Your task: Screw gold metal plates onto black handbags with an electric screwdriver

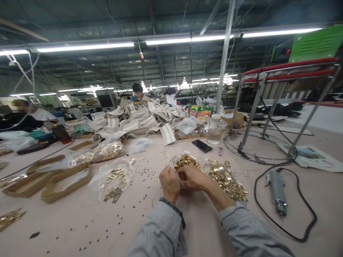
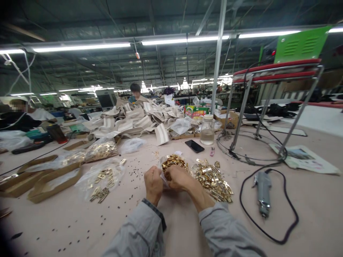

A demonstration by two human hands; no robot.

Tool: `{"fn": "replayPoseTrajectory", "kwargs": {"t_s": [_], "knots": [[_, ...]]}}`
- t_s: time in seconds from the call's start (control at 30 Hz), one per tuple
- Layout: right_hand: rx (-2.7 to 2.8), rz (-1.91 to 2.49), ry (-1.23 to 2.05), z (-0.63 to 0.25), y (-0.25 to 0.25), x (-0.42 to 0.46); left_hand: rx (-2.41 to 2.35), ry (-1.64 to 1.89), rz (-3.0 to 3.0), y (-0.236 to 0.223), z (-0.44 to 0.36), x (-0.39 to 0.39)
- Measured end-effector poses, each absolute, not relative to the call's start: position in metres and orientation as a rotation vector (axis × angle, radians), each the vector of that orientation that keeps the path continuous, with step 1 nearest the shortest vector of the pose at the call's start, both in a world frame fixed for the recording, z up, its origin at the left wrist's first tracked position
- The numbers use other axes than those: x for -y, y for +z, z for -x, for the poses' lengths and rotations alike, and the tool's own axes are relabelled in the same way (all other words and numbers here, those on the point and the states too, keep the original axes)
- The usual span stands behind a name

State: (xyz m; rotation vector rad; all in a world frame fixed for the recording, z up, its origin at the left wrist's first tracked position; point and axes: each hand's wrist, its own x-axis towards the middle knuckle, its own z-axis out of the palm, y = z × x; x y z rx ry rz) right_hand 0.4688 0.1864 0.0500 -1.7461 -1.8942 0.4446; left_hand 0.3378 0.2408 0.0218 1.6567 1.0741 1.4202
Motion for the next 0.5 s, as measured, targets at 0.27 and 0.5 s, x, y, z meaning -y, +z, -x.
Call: {"fn": "replayPoseTrajectory", "kwargs": {"t_s": [0.27, 0.5], "knots": [[1.975, 1.847, 0.302, -0.466, 0.053, -0.184, -1.096, 1.423, -1.671, 0.022, -0.337, -0.242], [1.952, 1.986, 0.211, -0.454, 0.056, -0.184, -1.084, 1.425, -1.654, 0.024, -0.337, -0.241]]}}
